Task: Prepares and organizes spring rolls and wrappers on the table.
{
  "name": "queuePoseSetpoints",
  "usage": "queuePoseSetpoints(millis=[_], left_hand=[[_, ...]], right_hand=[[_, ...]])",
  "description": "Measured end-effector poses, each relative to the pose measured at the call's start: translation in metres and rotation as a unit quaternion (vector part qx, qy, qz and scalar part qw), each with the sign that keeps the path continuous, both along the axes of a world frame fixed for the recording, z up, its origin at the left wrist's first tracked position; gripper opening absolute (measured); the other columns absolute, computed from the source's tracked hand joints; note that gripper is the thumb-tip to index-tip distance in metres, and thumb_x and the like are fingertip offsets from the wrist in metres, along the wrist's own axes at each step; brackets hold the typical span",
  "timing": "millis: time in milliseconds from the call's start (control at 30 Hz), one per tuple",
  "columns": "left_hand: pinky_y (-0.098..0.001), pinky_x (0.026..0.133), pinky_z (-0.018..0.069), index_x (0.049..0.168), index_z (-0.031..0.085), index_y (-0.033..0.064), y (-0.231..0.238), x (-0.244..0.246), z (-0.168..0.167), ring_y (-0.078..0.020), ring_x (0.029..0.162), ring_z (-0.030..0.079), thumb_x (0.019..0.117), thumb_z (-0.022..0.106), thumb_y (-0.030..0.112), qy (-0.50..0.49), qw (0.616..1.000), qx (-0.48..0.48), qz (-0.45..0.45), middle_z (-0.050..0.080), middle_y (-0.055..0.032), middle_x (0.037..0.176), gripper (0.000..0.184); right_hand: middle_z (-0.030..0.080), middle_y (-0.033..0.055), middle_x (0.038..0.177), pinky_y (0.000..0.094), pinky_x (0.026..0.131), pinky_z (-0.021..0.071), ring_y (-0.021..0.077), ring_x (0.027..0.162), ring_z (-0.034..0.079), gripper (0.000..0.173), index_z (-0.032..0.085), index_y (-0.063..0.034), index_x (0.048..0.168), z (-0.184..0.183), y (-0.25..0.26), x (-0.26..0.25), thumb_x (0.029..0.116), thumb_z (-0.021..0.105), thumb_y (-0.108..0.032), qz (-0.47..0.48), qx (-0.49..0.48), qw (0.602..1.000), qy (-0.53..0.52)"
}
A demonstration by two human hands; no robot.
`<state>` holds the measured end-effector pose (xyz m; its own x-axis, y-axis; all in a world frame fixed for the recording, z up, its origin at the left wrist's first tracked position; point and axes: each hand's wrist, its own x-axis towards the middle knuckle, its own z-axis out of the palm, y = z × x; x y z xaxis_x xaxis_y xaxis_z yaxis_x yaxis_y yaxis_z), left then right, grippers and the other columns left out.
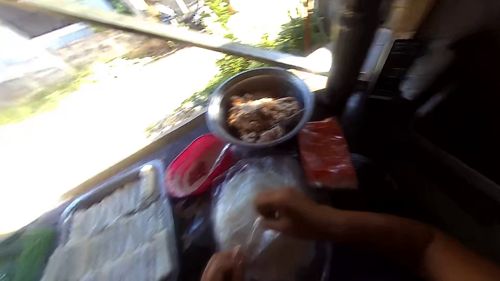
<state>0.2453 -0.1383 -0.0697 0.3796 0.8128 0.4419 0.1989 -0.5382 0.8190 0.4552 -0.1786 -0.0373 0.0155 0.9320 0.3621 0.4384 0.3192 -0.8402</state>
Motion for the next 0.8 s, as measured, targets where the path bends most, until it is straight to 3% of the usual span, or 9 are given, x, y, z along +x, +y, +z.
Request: queuePoseSetpoints(millis=[100, 167, 233, 433, 533, 600, 667, 733, 800], left_hand=[[-0.0262, 0.087, 0.0482, 0.098, 0.063, 0.0027, -0.005, 0.006, 0.005, -0.0203, 0.100, 0.061, 0.0958, 0.068, 0.025, 0.152, 0.965, 0.189, 0.100, 0.062, -0.0174, 0.104, 0.023], [-0.0278, 0.089, 0.0495, 0.102, 0.065, 0.0108, -0.005, 0.013, 0.004, -0.0208, 0.097, 0.063, 0.1005, 0.061, 0.023, 0.165, 0.942, 0.268, 0.114, 0.063, -0.0114, 0.100, 0.013], [-0.0252, 0.078, 0.0531, 0.097, 0.064, 0.0102, 0.004, 0.016, 0.001, -0.0190, 0.083, 0.064, 0.1013, 0.056, 0.012, 0.144, 0.934, 0.320, 0.063, 0.066, -0.0074, 0.091, 0.010], [-0.0208, 0.072, 0.0510, 0.084, 0.066, 0.0075, 0.021, 0.004, -0.006, -0.0175, 0.078, 0.059, 0.0937, 0.061, 0.002, 0.105, 0.954, 0.277, 0.047, 0.061, -0.0097, 0.086, 0.012], [-0.0207, 0.073, 0.0523, 0.083, 0.074, 0.0098, 0.022, 0.000, -0.009, -0.0174, 0.079, 0.063, 0.0884, 0.068, 0.003, 0.105, 0.960, 0.251, 0.068, 0.069, -0.0123, 0.095, 0.011], [-0.0239, 0.067, 0.0534, 0.086, 0.080, 0.0113, 0.020, 0.002, -0.014, -0.0177, 0.074, 0.065, 0.0883, 0.069, 0.005, 0.115, 0.961, 0.240, 0.074, 0.075, -0.0111, 0.099, 0.013], [-0.0255, 0.065, 0.0529, 0.088, 0.081, 0.0099, 0.018, 0.006, -0.020, -0.0171, 0.071, 0.065, 0.0889, 0.068, 0.004, 0.111, 0.961, 0.241, 0.073, 0.077, -0.0082, 0.098, 0.014], [-0.0258, 0.068, 0.0542, 0.088, 0.080, 0.0087, 0.016, 0.013, -0.028, -0.0167, 0.074, 0.067, 0.0901, 0.065, 0.003, 0.111, 0.958, 0.258, 0.061, 0.077, -0.0061, 0.096, 0.015], [-0.0251, 0.069, 0.0536, 0.088, 0.080, 0.0097, 0.016, 0.018, -0.035, -0.0161, 0.076, 0.067, 0.0896, 0.065, 0.002, 0.109, 0.956, 0.267, 0.054, 0.077, -0.0047, 0.096, 0.017]], right_hand=[[0.065, 0.0116, 0.075, 0.0279, 0.063, 0.0526, 0.0184, 0.069, 0.064, 0.003, 0.066, 0.0009, 0.083, 0.003, 0.011, 0.002, 0.0806, 0.067, 0.003, 0.013, 0.029, 0.995, -0.092], [0.066, 0.0081, 0.074, 0.0290, 0.067, 0.0518, 0.0190, 0.072, 0.064, 0.005, 0.066, -0.0041, 0.082, 0.006, 0.017, -0.004, 0.0805, 0.067, 0.000, 0.054, 0.067, 0.985, -0.151], [0.065, 0.0056, 0.075, 0.0310, 0.066, 0.0517, 0.0204, 0.073, 0.064, 0.005, 0.064, -0.0073, 0.084, 0.009, 0.022, -0.009, 0.0808, 0.065, -0.004, 0.078, 0.090, 0.971, -0.207], [0.065, 0.0135, 0.080, 0.0474, 0.062, 0.0543, 0.0351, 0.076, 0.067, 0.017, 0.066, -0.0023, 0.088, 0.010, 0.035, 0.007, 0.0732, 0.061, 0.005, 0.053, 0.050, 0.927, -0.367], [0.064, 0.0118, 0.080, 0.0462, 0.065, 0.0551, 0.0330, 0.076, 0.066, 0.020, 0.065, -0.0039, 0.088, 0.009, 0.049, 0.022, 0.0693, 0.066, 0.001, 0.103, 0.030, 0.927, -0.360], [0.067, 0.0090, 0.087, 0.0432, 0.072, 0.0550, 0.0279, 0.084, 0.066, 0.021, 0.066, -0.0067, 0.093, 0.019, 0.066, 0.029, 0.0781, 0.072, -0.020, 0.175, 0.034, 0.928, -0.327], [0.069, 0.0025, 0.099, 0.0282, 0.082, 0.0540, 0.0112, 0.095, 0.064, 0.040, 0.067, -0.0103, 0.100, 0.037, 0.091, 0.025, 0.0892, 0.071, -0.048, 0.239, 0.031, 0.932, -0.270], [0.071, -0.0007, 0.103, 0.0239, 0.088, 0.0541, 0.0059, 0.101, 0.065, 0.036, 0.071, -0.0117, 0.103, 0.050, 0.120, -0.003, 0.0895, 0.070, -0.045, 0.265, 0.072, 0.924, -0.267], [0.072, 0.0048, 0.111, 0.0358, 0.091, 0.0560, 0.0170, 0.107, 0.068, 0.028, 0.072, -0.0085, 0.110, 0.054, 0.147, -0.045, 0.0856, 0.074, -0.022, 0.298, 0.073, 0.899, -0.312]])
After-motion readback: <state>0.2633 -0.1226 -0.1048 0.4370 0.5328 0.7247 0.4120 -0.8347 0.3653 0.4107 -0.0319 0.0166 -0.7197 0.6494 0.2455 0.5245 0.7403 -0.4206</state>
